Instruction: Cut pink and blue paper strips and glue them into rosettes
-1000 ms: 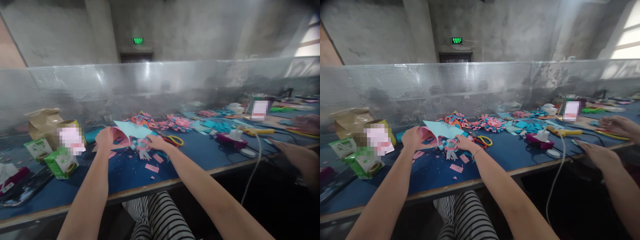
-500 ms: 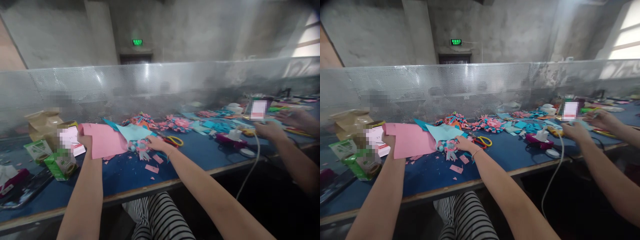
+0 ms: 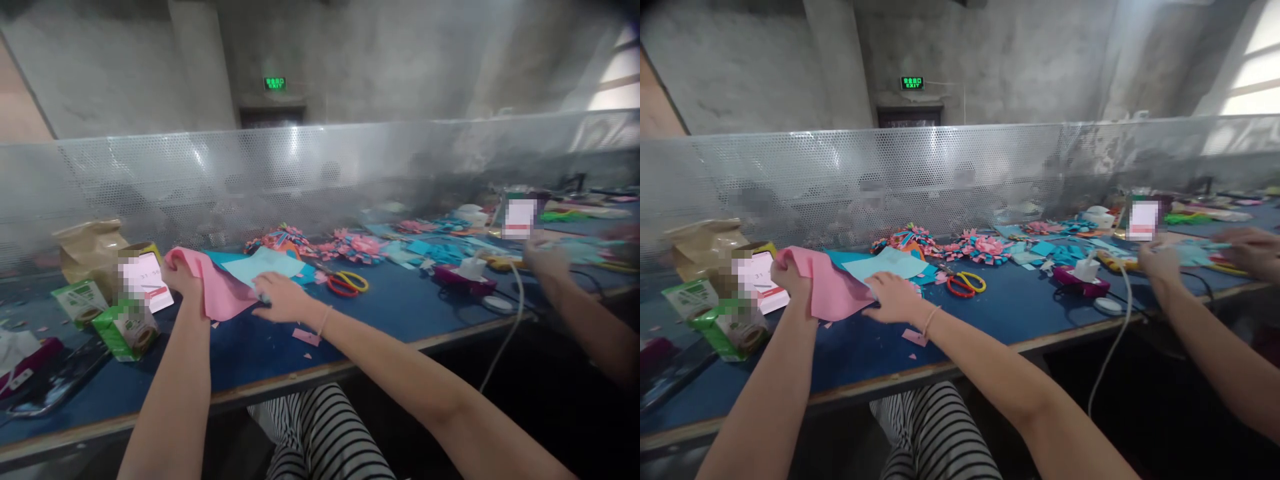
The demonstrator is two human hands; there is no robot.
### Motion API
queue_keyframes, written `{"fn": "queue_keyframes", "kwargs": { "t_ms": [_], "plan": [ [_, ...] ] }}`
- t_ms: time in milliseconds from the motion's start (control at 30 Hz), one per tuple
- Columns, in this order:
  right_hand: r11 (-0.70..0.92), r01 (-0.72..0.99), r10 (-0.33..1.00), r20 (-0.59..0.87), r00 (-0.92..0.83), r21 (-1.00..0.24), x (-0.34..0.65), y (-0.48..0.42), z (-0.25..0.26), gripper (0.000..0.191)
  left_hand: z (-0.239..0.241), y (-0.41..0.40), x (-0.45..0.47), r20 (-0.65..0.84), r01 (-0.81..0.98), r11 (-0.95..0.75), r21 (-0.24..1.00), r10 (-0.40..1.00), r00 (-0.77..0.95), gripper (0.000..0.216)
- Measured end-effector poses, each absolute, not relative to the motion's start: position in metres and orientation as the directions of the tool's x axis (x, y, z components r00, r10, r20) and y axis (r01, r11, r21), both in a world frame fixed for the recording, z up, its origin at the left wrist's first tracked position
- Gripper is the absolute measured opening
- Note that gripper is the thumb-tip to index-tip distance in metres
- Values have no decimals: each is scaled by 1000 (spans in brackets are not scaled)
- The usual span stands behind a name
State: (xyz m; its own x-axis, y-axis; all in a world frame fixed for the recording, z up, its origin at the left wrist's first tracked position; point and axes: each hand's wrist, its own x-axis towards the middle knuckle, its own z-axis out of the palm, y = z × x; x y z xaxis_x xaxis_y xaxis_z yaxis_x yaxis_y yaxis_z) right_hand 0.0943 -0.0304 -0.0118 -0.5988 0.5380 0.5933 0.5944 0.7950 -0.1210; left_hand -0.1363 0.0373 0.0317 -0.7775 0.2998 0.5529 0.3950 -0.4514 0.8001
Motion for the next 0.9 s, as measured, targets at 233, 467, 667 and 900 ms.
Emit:
{"fn": "queue_keyframes", "kwargs": {
  "t_ms": [233, 467, 667, 900],
  "plan": [
    [763, 605, 620, 524, -584, -229, 10, -42, -15, 80, 40, 29, -120, 554, 448, -395, 802, 210, -805, 13],
    [650, 503, 758, 538, -370, -569, -2, -20, -10, 31, 47, 13, -103, 646, 485, -516, 706, 188, -739, 17],
    [474, 45, 879, 476, 37, -879, 42, 14, 22, 12, 80, -12, -98, 798, 601, -591, 538, 129, -588, 19],
    [377, -584, 926, 295, 236, -719, 124, 41, 37, 16, 147, -11, -78, 907, 661, -655, 365, 90, -412, 21]
  ]
}}
